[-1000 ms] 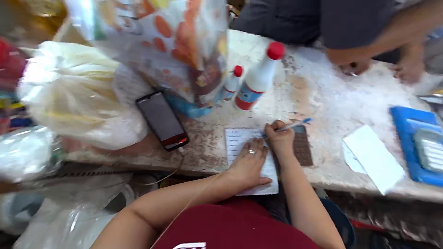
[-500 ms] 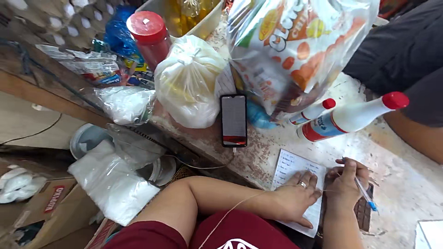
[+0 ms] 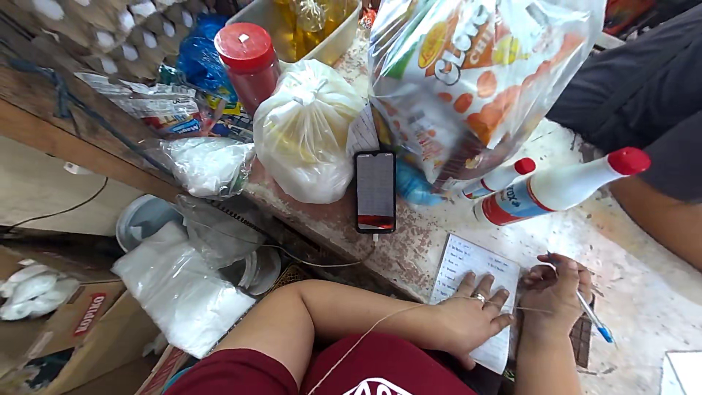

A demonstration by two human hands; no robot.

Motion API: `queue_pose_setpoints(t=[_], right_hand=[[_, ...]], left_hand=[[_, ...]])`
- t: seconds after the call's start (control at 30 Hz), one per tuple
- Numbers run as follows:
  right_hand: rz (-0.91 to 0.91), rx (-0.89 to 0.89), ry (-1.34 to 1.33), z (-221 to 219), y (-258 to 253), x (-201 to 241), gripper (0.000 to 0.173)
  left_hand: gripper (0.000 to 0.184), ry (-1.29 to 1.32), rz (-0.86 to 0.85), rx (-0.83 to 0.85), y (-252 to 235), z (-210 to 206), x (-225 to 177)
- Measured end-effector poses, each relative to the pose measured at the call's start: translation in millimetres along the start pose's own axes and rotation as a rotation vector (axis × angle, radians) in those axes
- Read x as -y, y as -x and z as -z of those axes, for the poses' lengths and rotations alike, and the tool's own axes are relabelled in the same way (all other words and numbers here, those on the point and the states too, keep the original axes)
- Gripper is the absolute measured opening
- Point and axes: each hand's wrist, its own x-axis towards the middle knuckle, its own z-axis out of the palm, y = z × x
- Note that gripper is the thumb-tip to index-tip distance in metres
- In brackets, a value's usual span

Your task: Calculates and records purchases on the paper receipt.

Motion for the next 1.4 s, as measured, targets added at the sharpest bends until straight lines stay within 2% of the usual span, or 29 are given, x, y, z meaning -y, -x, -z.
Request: queue_pose_setpoints(t=[0.3,0.6,0.83,1.03,1.1,1.17,1.3,1.4], right_hand=[[-0.012,0.001,0.009,-2,1,2,0.025],[-0.014,0.003,0.014,-2,1,1,0.022],[-0.002,0.003,-0.001,-1,0,2,0.022],[-0.004,0.095,0.033,4,-1,-6,0.022],[0.009,0.11,0.06,2,3,0,0.023],[-0.007,0.16,0.093,-5,12,12,0.016],[-0.103,0.271,0.173,-23,24,26,0.034],[-0.073,0.318,0.248,-32,26,26,0.032]], left_hand=[[0.116,-0.014,-0.019,-0.036,-1,3,14],[0.097,0.048,0.024,-0.087,1,-3,13],[0.104,0.033,0.072,-0.085,0,-2,11],[0.102,0.055,0.101,-0.107,1,-5,12],[0.103,0.051,0.13,-0.071,1,-2,10],[0.103,0.041,0.159,-0.017,1,2,7],[0.104,-0.028,0.159,-0.004,0,2,6],[0.102,0.0,0.145,-0.02,2,3,6]])
